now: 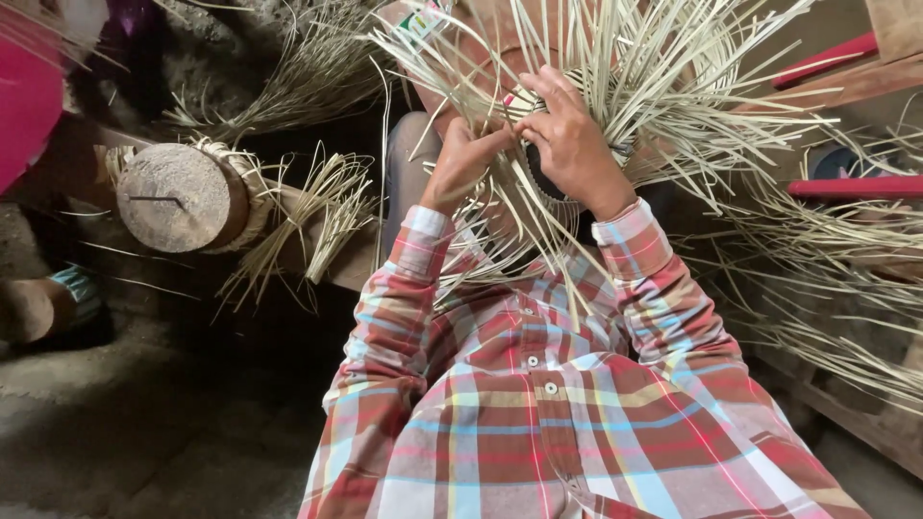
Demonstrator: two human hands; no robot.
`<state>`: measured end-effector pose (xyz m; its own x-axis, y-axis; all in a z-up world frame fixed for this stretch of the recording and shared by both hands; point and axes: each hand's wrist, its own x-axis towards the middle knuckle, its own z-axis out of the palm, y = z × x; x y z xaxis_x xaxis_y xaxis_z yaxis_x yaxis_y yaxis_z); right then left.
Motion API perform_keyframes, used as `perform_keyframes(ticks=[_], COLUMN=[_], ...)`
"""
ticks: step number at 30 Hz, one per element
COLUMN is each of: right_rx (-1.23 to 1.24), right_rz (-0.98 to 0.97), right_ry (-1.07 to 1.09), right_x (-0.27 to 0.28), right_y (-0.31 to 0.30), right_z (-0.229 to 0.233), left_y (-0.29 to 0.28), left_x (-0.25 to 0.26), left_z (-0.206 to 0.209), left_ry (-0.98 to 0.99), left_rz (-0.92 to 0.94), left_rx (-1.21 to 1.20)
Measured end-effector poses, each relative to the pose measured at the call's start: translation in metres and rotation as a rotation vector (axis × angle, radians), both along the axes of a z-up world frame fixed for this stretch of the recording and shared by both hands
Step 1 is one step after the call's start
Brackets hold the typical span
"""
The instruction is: Weaving a hat from dried straw or palm leaf strands by hand in a workshop.
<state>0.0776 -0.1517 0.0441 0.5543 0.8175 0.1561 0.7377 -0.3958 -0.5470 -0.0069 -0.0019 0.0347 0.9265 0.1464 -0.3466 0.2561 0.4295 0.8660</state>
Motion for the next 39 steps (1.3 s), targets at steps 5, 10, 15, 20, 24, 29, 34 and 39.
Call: perform_keyframes(ticks=[5, 10, 15, 20, 24, 29, 34, 39], right_rx=[0.024, 0.11, 0.229, 0.405, 0.372, 0.364, 0.605, 0.838], right_rz=[-0.001, -0.03, -0.116, 0.026, -0.013, -0.427, -0.629, -0.725], right_ry=[0.001, 0.041, -0.078, 0.232, 0.751, 1.118, 1.164, 1.363], right_x=[0.005, 0.007, 0.017, 0.005, -0.02, -0.043, -0.059, -0.048], right_y=[0.006, 0.009, 0.023, 0.019, -0.015, -0.048, -0.033, -0.015], right_z=[0.003, 0.0, -0.013, 0.047, 0.058, -0.027, -0.032, -0.02], left_y=[-0.004, 0.001, 0.009, 0.012, 0.005, 0.007, 0.006, 0.003], left_x=[-0.005, -0.003, 0.002, 0.008, 0.016, 0.015, 0.013, 0.008], left_z=[-0.01, -0.014, -0.031, -0.047, -0.06, -0.051, -0.064, -0.043], left_ry=[-0.108, -0.07, -0.045, 0.033, 0.109, 0.132, 0.123, 0.116], left_rz=[0.045, 0.001, -0.124, -0.094, 0.023, 0.026, 0.029, 0.019], left_rx=[0.196, 0.259, -0.07, -0.05, -0.036, -0.018, 0.022, 0.101])
